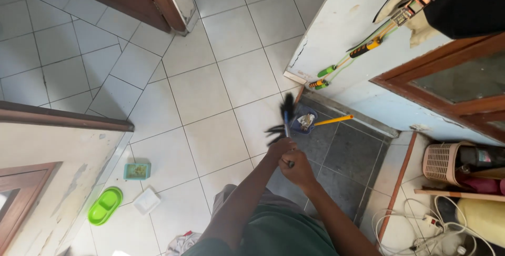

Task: Sweep the floor with a broom and collect debris in a dustpan, then move a trash bag into a bin.

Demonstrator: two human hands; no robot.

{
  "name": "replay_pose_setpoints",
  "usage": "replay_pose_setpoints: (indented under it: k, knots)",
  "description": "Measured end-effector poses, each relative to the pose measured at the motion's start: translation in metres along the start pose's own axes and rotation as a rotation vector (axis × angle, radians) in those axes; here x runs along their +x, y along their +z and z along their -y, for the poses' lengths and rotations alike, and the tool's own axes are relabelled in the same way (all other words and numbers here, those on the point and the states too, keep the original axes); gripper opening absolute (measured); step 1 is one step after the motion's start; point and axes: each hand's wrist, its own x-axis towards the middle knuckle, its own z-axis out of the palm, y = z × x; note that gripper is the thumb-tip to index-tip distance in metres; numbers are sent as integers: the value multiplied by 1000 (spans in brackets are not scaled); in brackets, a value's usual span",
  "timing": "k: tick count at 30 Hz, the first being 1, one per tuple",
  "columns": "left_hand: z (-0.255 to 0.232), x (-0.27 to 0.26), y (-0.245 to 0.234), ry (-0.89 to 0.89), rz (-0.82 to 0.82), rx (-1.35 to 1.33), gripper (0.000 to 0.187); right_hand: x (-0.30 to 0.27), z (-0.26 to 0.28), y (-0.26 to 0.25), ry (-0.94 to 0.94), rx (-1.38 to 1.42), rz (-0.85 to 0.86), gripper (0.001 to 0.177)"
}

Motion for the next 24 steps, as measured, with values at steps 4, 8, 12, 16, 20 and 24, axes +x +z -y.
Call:
replay_pose_setpoints:
  k: [4,8,12,16,20,24]
  knots:
    - [-3,-8,-16,-28,-29,119,17,16,30,-7,-21,19,82,38]
    - [17,-29,-13,267,-385,62,17,30,75,-15,-250,87,137,40]
    - [-44,-101,-102,-220,-331,-334,35,46,123,-7,-377,220,303,42]
    - [-15,-148,-95,-143,-639,-367,33,57,136,32,-411,350,485,41]
    - [6,-209,-95,-403,-738,-584,25,53,153,77,-270,336,648,42]
    - [-10,-300,-121,-668,-799,-611,27,29,191,119,-215,516,865,45]
